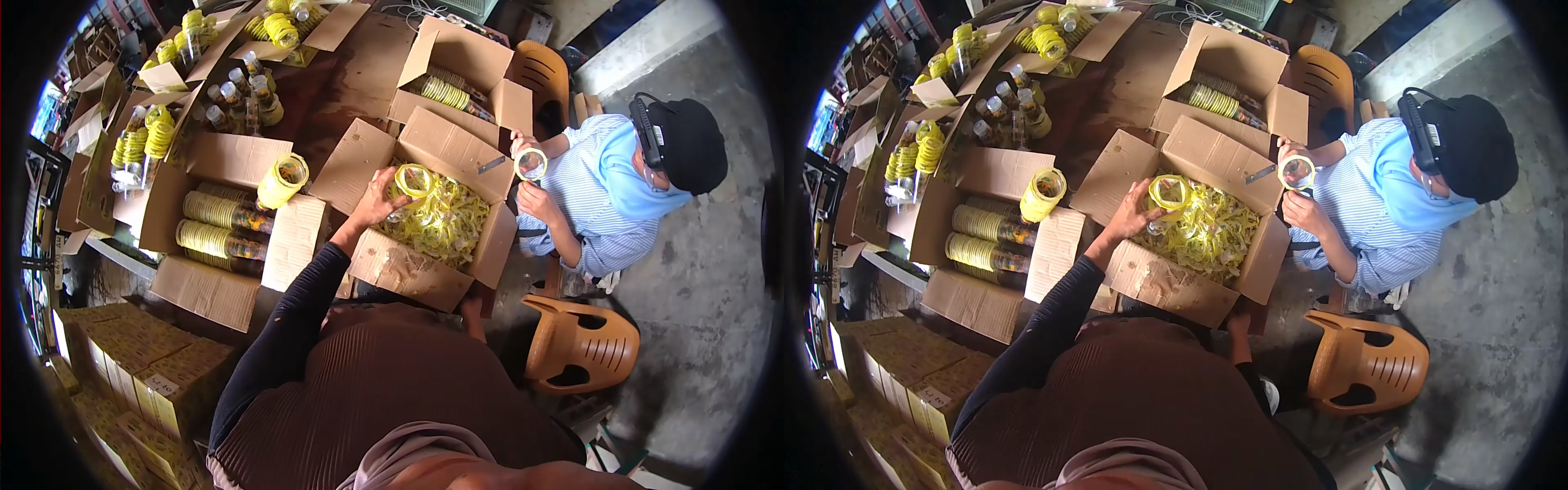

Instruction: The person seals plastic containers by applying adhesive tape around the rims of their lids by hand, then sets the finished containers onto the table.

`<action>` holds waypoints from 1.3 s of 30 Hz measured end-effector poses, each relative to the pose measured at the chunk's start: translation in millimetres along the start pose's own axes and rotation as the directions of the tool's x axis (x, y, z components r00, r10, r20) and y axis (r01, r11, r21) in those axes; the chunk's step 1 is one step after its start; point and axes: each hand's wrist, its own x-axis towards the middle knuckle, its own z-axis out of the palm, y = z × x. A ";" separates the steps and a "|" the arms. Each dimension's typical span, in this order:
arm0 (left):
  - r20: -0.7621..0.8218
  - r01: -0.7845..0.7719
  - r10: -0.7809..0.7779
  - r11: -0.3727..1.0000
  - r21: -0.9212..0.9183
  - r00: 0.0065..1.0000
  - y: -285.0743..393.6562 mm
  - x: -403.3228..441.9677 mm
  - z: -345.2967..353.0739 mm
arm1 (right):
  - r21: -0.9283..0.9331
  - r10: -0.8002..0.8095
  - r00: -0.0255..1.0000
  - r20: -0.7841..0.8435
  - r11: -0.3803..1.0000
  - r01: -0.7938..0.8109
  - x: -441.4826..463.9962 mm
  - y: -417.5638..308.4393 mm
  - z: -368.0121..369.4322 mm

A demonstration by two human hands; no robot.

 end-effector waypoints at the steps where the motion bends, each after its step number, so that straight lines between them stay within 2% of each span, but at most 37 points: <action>1: -0.019 0.054 -0.055 0.998 -0.027 0.998 0.4 -1.3 0.1 | 0.006 0.037 0.999 -0.009 0.999 -0.037 -1.1 4.8 2.3; 5: 0.034 0.020 -0.020 1.000 0.005 0.999 -14.8 -1.4 -0.3 | 0.079 0.028 0.994 -0.108 0.997 -0.020 -18.2 -12.7 2.0; 7: 0.031 -0.017 0.015 0.996 0.086 0.999 4.0 -8.7 -9.7 | 0.118 0.250 0.958 -0.140 0.965 -0.235 -38.6 -48.8 -5.6; 9: 0.054 -0.057 0.053 0.994 0.091 0.997 6.4 -10.3 -12.9 | 0.102 0.228 0.960 -0.164 0.972 -0.213 -45.5 -41.6 -5.3; 11: -0.034 -0.032 0.028 0.995 -0.098 0.999 9.9 -14.1 -11.7 | 0.087 0.193 0.962 -0.194 0.980 -0.180 -41.7 -17.7 -2.6; 13: -0.037 -0.022 0.019 0.997 -0.078 0.999 5.5 -12.6 -9.9 | 0.213 0.269 0.951 -0.153 0.949 -0.234 -43.9 4.0 -2.5; 14: 0.001 -0.034 0.034 0.992 -0.121 0.999 7.6 -11.1 -12.4 | 0.219 0.267 0.949 -0.168 0.949 -0.228 -49.1 8.5 -3.9; 15: 0.039 -0.045 0.052 0.986 -0.163 0.998 11.9 -9.8 -14.8 | 0.195 0.245 0.939 -0.241 0.960 -0.201 -56.1 8.5 -4.6; 16: -0.002 -0.106 0.107 0.985 -0.137 0.994 17.6 -12.2 -16.0 | 0.168 0.221 0.924 -0.311 0.970 -0.176 -59.6 7.6 -5.2; 17: 0.001 -0.114 0.116 0.983 -0.141 0.993 19.5 -10.1 -17.8 | 0.171 0.222 0.921 -0.320 0.970 -0.174 -60.4 6.9 -5.4; 19: 0.016 -0.141 0.150 0.958 -0.250 0.989 24.1 -12.6 -17.9 | 0.307 0.292 0.915 -0.278 0.930 -0.203 -64.8 28.1 -4.6; 20: -0.031 -0.165 0.162 0.960 -0.228 0.986 27.8 -14.9 -17.5 | 0.307 0.303 0.909 -0.285 0.928 -0.212 -67.5 34.3 -6.0; 21: 0.056 -0.002 0.020 0.956 -0.293 0.998 37.1 -17.2 -24.4 | 0.303 0.297 0.916 -0.271 0.929 -0.211 -70.1 31.6 -7.1; 24: -0.034 -0.063 0.053 0.877 -0.476 0.998 46.3 -17.9 -28.3 | 0.360 0.324 0.915 -0.242 0.905 -0.225 -80.2 4.1 -5.7; 27: -0.112 -0.151 0.104 0.769 -0.621 0.988 49.3 -14.8 -31.3 | 0.182 0.172 0.935 -0.312 0.976 -0.118 -63.5 44.5 16.1; 28: -0.097 -0.097 0.043 0.736 -0.670 0.994 48.4 -15.9 -32.4 | 0.109 0.099 0.939 -0.330 0.992 -0.067 -57.7 40.5 21.0; 29: -0.087 -0.114 0.075 0.715 -0.690 0.993 34.4 -13.4 -30.3 | 0.107 0.116 0.943 -0.311 0.990 -0.087 -52.9 34.0 23.1; 31: -0.041 -0.033 0.005 0.703 -0.711 0.999 40.1 -21.6 -37.4 | 0.118 0.146 0.941 -0.306 0.986 -0.115 -47.5 21.6 29.4; 33: 0.020 0.034 -0.029 0.599 -0.800 0.999 51.9 -31.4 -43.9 | 0.034 0.146 0.917 -0.372 0.989 -0.143 -42.8 7.5 34.8; 34: 0.053 0.047 -0.004 0.540 -0.840 0.999 49.2 -37.6 -43.9 | 0.042 0.149 0.915 -0.376 0.989 -0.143 -45.6 -3.1 33.8; 35: 0.051 0.041 0.003 0.546 -0.837 0.999 46.8 -43.0 -42.6 | 0.079 0.177 0.905 -0.386 0.984 -0.159 -46.5 -15.0 32.2; 37: 0.152 0.181 -0.100 0.477 -0.860 0.983 50.9 -53.9 -43.7 | 0.119 0.192 0.902 -0.386 0.980 -0.158 -49.3 -37.7 30.0; 39: 0.158 0.187 -0.100 0.517 -0.836 0.982 53.3 -63.8 -43.9 | 0.136 0.198 0.910 -0.365 0.978 -0.158 -57.9 -51.3 25.4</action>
